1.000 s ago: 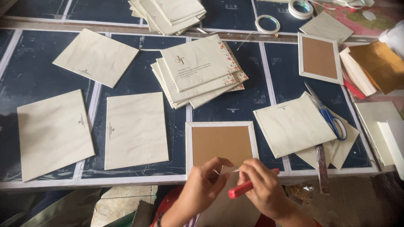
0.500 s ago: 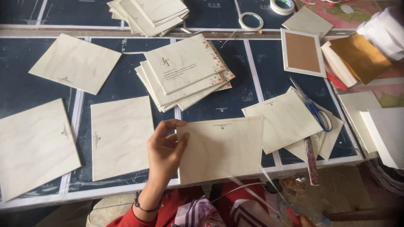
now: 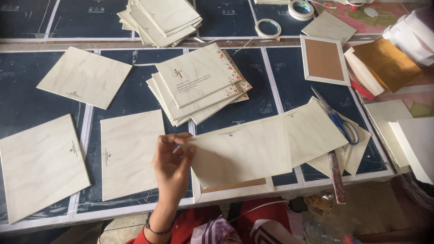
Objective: Assembling wedding invitations by applying adhesive to cardstock and attaching printed inserts.
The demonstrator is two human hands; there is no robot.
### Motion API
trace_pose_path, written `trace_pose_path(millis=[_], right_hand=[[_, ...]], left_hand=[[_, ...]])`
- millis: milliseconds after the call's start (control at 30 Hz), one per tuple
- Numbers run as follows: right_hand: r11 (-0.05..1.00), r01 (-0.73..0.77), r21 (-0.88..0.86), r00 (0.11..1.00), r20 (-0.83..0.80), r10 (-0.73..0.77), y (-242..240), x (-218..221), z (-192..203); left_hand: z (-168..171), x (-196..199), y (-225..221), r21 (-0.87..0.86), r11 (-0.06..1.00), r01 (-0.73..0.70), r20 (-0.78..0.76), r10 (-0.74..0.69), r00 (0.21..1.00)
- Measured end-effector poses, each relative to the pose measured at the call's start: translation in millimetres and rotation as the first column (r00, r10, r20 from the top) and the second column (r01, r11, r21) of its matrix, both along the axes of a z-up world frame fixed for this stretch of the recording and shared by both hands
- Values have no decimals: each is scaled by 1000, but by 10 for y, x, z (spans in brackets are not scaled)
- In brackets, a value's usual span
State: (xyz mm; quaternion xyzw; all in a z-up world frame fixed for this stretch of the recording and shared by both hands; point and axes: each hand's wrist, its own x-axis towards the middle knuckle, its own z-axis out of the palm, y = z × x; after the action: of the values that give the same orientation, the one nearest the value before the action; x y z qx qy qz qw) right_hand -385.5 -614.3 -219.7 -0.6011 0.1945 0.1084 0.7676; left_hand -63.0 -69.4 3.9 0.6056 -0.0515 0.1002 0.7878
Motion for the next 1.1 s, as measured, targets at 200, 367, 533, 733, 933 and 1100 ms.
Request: trace_pose_path(millis=[200,367,533,733,933,1100], right_hand=[[974,-183,130,927,354,127,1437,1167,1797],[952,285,115,957,-83,-276,2051,1719,2046],[948,318,34,922,224,-317,1912,1787,1757],[957,270,-107,927,298,-229,2063,1916,1800],[940,239,-242,950,258,-175,2239,2012,1745],[943,250,-221,953,227,-200,2364,2073,1699]], left_hand=[[478,-447,-138,-4,996,92,559,-74,826],[508,-604,86,314,909,273,736,-415,535],[235,-637,226,428,901,67,392,-252,885],[133,-610,248,211,907,364,-355,-276,893],[22,-579,273,387,871,302,-572,-30,820],[-138,-577,312,323,917,234,-601,8,799]])
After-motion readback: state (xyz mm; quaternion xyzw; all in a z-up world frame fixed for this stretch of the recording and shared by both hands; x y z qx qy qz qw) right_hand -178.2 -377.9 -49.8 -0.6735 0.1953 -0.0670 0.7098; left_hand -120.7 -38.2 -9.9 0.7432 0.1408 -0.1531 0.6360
